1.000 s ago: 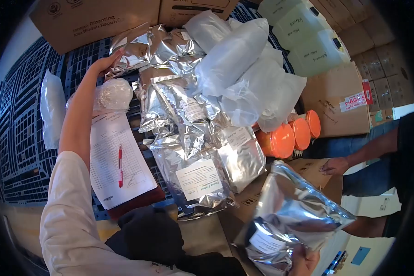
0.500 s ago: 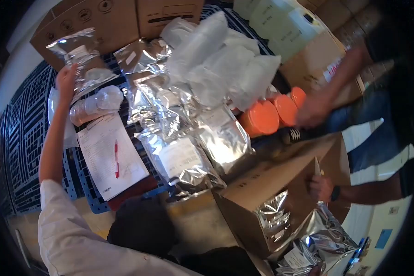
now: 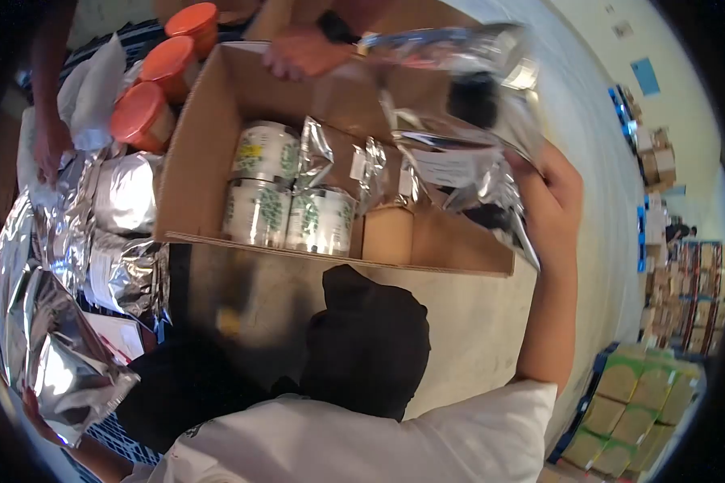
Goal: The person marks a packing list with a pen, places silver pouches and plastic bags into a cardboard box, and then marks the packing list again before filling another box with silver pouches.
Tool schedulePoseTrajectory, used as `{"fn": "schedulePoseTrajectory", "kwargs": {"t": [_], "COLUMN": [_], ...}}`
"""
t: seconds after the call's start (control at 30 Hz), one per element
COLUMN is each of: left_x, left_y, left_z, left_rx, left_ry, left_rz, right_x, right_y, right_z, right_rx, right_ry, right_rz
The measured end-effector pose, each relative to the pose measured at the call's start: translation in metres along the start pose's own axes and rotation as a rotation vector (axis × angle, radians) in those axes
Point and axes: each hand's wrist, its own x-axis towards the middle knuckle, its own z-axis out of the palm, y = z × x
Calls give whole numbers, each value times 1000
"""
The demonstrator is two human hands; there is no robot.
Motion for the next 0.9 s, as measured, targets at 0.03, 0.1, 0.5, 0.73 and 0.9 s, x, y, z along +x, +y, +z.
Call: {"fn": "schedulePoseTrajectory", "kwargs": {"t": [0.03,0.1,0.5,0.73,0.9], "left_x": [12,34,99,119,163], "left_y": [10,28,120,190,336], "left_z": [4,10,87,134,216], "left_rx": [1,-3,-217,-399,-937], "left_ry": [-2,2,-155,-266,-521], "left_rz": [6,20,132,248,638], "right_x": [7,27,-48,40,41], "right_y": [16,40,242,149,-25], "right_z": [0,3,238,199,90], "right_rx": [31,51,-549,-162,1390], "right_ry": [-111,-386,-1323,-1611,-1174], "right_rz": [-9,-26,-61,280,117]}}
